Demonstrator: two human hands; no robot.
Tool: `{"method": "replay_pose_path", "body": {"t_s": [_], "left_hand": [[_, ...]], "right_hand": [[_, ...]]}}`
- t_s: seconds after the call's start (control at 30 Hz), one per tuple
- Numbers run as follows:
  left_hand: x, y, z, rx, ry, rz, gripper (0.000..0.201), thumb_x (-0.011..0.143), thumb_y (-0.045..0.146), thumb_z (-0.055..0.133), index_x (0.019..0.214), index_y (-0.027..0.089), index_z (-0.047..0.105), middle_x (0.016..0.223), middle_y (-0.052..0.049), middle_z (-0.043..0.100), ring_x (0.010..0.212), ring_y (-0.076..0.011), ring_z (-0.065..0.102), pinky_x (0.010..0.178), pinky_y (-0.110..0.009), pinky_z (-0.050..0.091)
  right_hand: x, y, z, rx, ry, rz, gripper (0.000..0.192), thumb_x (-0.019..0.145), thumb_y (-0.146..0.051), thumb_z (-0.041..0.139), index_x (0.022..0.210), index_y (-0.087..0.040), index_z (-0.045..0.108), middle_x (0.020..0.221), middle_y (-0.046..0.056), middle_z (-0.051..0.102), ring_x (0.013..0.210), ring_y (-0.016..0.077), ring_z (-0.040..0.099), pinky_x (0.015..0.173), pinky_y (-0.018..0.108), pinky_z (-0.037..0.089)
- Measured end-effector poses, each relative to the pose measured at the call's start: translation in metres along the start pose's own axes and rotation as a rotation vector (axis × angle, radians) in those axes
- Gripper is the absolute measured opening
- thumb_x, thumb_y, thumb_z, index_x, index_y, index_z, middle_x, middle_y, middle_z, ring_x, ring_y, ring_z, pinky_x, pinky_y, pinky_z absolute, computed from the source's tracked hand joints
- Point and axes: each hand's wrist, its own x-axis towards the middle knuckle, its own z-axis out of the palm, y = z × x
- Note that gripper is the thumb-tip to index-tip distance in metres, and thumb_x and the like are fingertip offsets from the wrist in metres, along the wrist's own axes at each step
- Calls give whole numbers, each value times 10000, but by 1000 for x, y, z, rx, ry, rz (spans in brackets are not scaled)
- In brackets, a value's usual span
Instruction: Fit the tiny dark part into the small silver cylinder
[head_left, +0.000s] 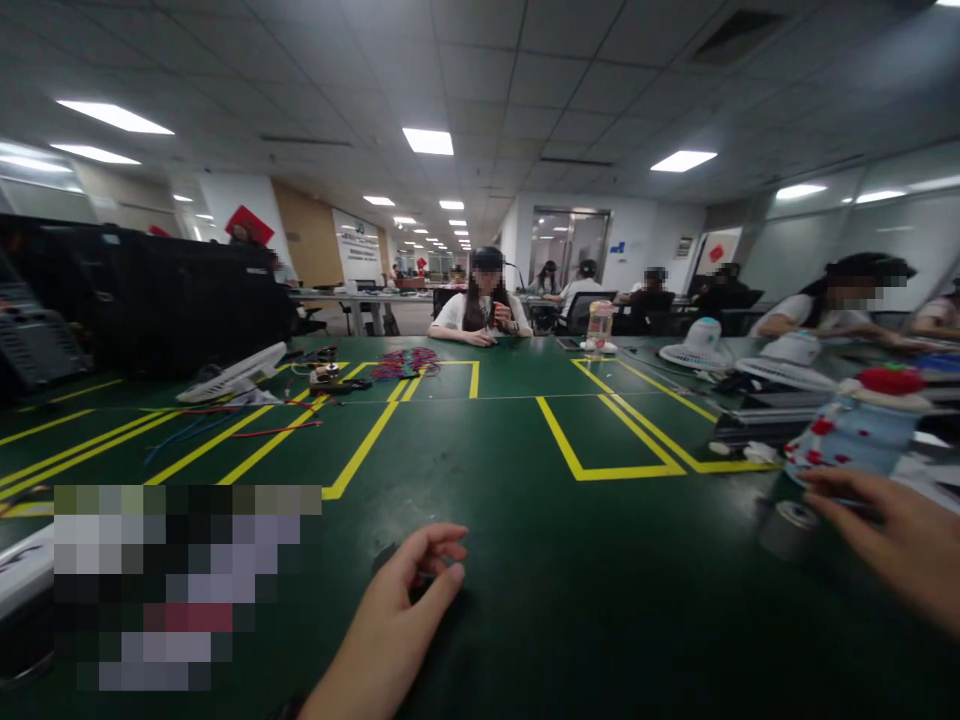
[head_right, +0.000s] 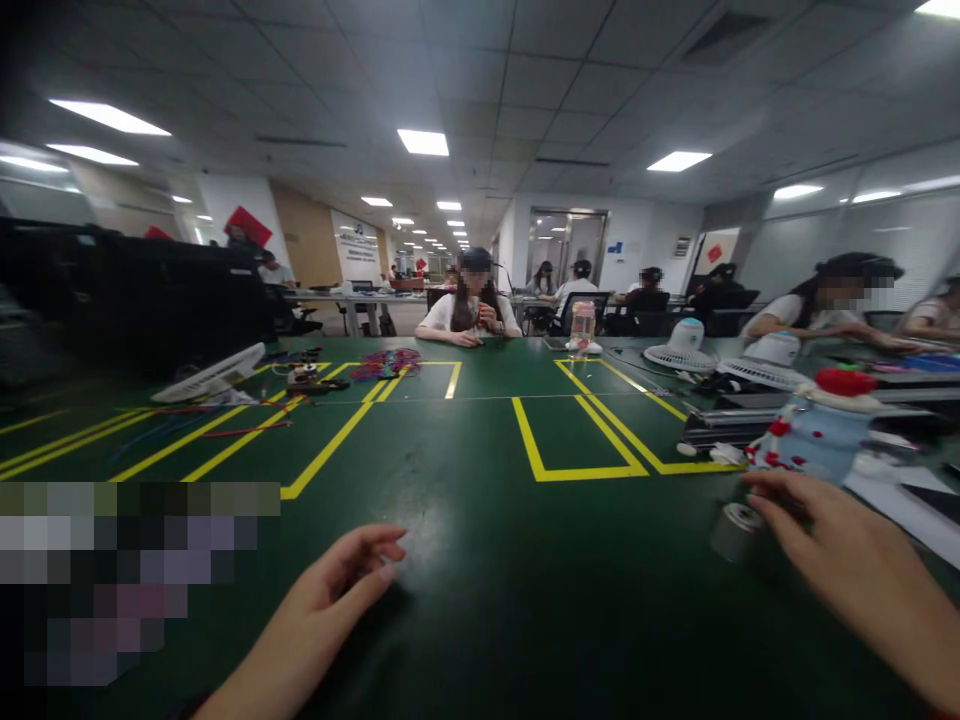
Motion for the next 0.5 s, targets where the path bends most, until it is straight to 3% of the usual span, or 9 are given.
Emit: {"method": "replay_pose_path", "body": {"t_s": [0.1, 0.2, 0.33, 0.5], "left_hand": [[0, -2, -1, -16, -15, -15, 336, 838, 352, 524, 1125, 186, 581, 1021, -86, 652, 923, -250, 603, 844, -398, 439], [0, -3, -1, -10, -7, -18, 339, 831, 355, 533, 1122, 189, 586, 1009, -82, 656, 915, -248, 607, 838, -393, 445], [0, -1, -1, 6, -5, -12, 325, 834, 347, 530, 1114, 196, 592, 1007, -74, 656, 903, -237, 606, 829, -379, 449], [-2, 3, -1, 17, -6, -11, 316, 825, 338, 544, 1101, 198, 603, 998, -66, 658, 886, -228, 607, 816, -359, 453]], "right_hand": [[4, -7, -8, 60, -213, 68, 312, 829, -432, 495, 994, -235, 671, 1000, 94, 664, 815, 185, 639, 708, 343, 449], [4, -14, -12, 85, -221, 186, 350, 815, -489, 501, 1016, -259, 671, 1000, 80, 667, 798, 181, 642, 695, 353, 442], [3, -20, -15, 156, -250, 228, 381, 803, -519, 505, 1005, -252, 688, 990, 88, 674, 782, 186, 650, 681, 367, 437], [2, -12, -10, 311, -334, 344, 427, 743, -539, 580, 1045, -259, 691, 977, 113, 682, 712, 192, 659, 632, 369, 447]]}}
